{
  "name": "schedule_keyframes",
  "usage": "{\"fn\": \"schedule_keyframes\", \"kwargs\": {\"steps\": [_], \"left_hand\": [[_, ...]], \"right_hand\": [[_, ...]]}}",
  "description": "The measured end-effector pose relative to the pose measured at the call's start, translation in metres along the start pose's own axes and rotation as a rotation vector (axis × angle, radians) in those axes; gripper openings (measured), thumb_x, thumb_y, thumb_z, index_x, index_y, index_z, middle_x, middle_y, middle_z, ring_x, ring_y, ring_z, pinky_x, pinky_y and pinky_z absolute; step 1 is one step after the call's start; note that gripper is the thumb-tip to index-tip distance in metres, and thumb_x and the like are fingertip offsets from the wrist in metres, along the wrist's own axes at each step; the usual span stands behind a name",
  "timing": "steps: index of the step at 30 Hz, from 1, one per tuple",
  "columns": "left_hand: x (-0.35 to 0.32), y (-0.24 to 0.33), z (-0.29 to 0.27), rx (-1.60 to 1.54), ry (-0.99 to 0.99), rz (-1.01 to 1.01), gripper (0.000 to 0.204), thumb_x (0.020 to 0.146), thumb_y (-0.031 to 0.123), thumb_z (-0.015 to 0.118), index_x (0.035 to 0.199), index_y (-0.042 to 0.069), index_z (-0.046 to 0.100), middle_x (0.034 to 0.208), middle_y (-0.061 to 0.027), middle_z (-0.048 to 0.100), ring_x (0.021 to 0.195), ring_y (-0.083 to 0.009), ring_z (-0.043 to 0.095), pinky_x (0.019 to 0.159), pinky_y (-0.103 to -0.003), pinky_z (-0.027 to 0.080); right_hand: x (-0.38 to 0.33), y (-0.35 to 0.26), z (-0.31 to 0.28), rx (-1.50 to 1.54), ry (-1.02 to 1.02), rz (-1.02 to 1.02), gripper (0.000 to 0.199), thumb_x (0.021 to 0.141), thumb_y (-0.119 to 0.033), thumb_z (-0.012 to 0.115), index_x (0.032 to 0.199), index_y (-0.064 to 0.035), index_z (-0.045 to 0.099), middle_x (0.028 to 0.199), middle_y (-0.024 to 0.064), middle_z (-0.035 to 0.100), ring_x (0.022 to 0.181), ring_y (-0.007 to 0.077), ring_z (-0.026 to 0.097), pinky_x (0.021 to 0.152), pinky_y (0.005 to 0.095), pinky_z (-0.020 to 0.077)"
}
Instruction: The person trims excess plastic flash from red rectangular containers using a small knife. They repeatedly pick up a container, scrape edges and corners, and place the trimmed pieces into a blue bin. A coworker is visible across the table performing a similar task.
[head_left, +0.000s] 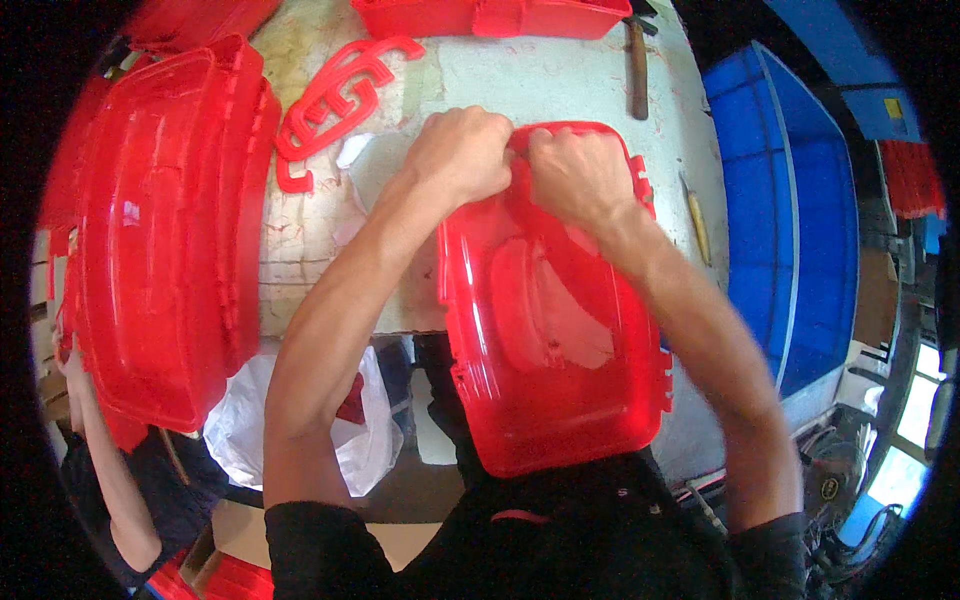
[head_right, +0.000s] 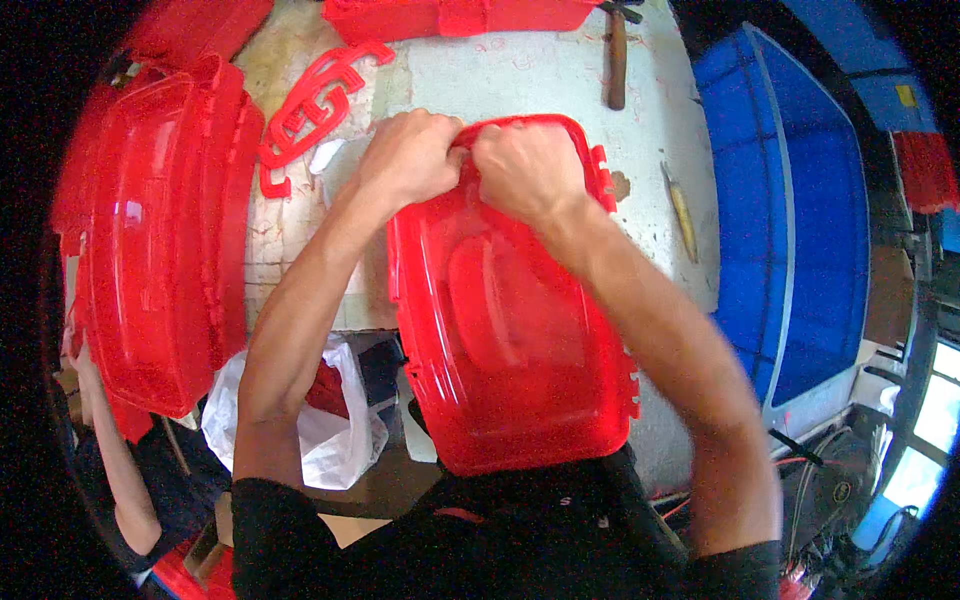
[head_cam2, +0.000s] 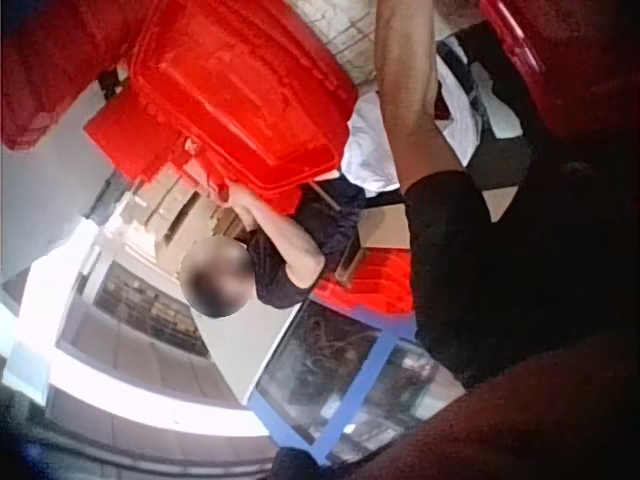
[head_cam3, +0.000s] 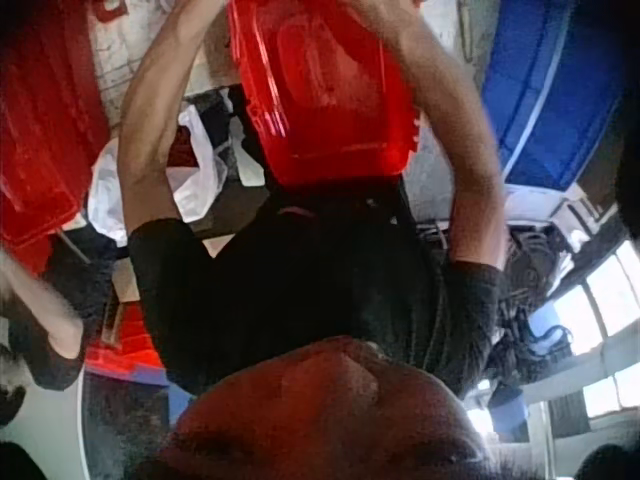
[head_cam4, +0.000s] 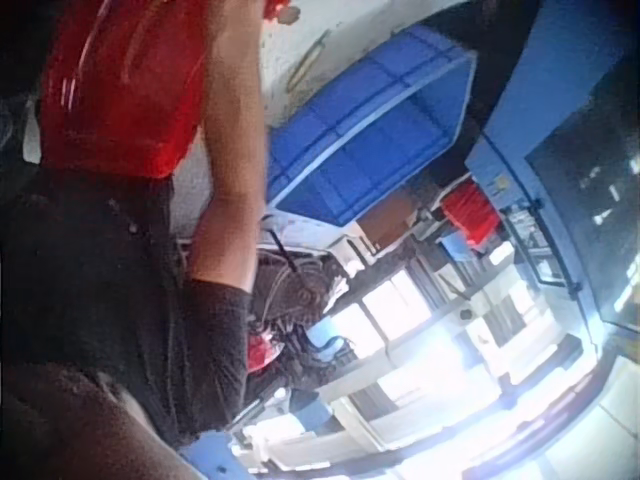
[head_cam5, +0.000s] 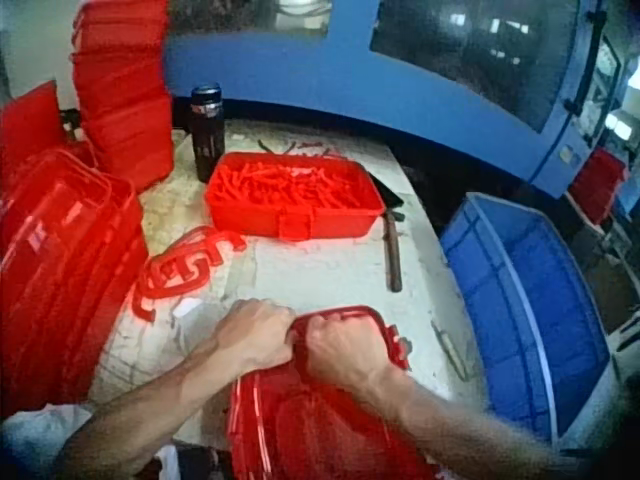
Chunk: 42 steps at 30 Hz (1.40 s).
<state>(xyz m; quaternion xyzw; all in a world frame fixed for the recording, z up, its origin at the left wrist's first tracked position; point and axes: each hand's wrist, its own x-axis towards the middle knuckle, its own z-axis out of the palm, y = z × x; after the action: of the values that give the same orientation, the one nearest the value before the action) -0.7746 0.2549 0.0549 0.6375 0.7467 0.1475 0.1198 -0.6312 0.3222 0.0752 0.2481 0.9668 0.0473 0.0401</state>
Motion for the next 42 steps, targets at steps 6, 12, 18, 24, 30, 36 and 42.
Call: {"fn": "schedule_keyframes", "kwargs": {"steps": [6,12,18,24,30,36,42], "left_hand": [[0.002,-0.001,-0.001,0.029,-0.084,0.031,0.023,0.084,0.025,0.064,0.093,0.005,0.07,0.085,-0.0248,0.069,0.083,-0.0434,0.067,0.076,-0.054,0.054],[-0.004,-0.012,-0.008,-0.173,-0.112,0.055,0.04,0.088,0.047,0.063,0.099,0.009,0.068,0.085,-0.0234,0.069,0.083,-0.0425,0.067,0.072,-0.052,0.053],[-0.004,-0.006,-0.012,-0.136,-0.043,-0.091,0.049,0.093,0.054,0.057,0.086,0.009,0.071,0.074,-0.0226,0.068,0.075,-0.0441,0.067,0.069,-0.055,0.052],[-0.024,-0.014,-0.012,-0.1,0.118,-0.288,0.048,0.093,0.053,0.059,0.086,0.007,0.071,0.073,-0.0242,0.067,0.073,-0.044,0.067,0.067,-0.055,0.052],[-0.057,-0.004,-0.03,0.001,0.255,-0.346,0.036,0.097,0.034,0.058,0.097,0.0,0.069,0.085,-0.0236,0.069,0.077,-0.0431,0.067,0.071,-0.052,0.052],[-0.042,0.06,-0.072,-1.101,0.537,-0.102,0.036,0.102,0.014,0.053,0.136,0.003,0.05,0.078,-0.0011,0.056,0.061,-0.006,0.051,0.055,-0.022,0.043],[-0.04,0.131,-0.059,-1.187,-0.027,0.157,0.017,0.1,0.012,0.058,0.108,0.0,0.067,0.088,-0.0062,0.067,0.076,-0.0089,0.063,0.065,-0.025,0.051]], "right_hand": [[-0.008,-0.001,0.026,0.267,0.097,0.238,0.014,0.082,-0.017,0.063,0.081,-0.006,0.071,0.075,0.0187,0.071,0.067,0.0322,0.072,0.059,0.0433,0.0577],[0.011,0.065,-0.044,0.099,0.012,-0.05,0.02,0.087,-0.026,0.064,0.078,-0.0099,0.072,0.075,0.0167,0.071,0.069,0.034,0.071,0.061,0.0455,0.057],[0.188,0.153,-0.034,0.132,0.219,0.233,0.032,0.086,-0.04,0.067,0.093,-0.0088,0.073,0.091,0.0165,0.073,0.088,0.0349,0.071,0.076,0.0471,0.0574],[0.248,0.177,0.037,0.258,0.236,0.326,0.036,0.085,-0.042,0.067,0.097,-0.0096,0.074,0.098,0.0165,0.071,0.095,0.0359,0.068,0.082,0.0482,0.0547],[0.182,0.18,-0.024,0.804,0.581,0.211,0.028,0.094,-0.034,0.064,0.1,-0.0081,0.074,0.085,0.0081,0.068,0.084,0.0267,0.067,0.074,0.0392,0.0522],[0.035,0.109,-0.08,1.616,0.193,-0.061,0.022,0.101,-0.023,0.056,0.1,-0.0037,0.067,0.086,0.0007,0.065,0.078,0.0102,0.058,0.071,0.0301,0.0479],[-0.121,0.067,-0.059,1.568,0.064,-0.06,0.021,0.096,-0.008,0.054,0.114,0.0005,0.062,0.095,0.0072,0.065,0.087,0.0139,0.062,0.079,0.0311,0.0504]]}}
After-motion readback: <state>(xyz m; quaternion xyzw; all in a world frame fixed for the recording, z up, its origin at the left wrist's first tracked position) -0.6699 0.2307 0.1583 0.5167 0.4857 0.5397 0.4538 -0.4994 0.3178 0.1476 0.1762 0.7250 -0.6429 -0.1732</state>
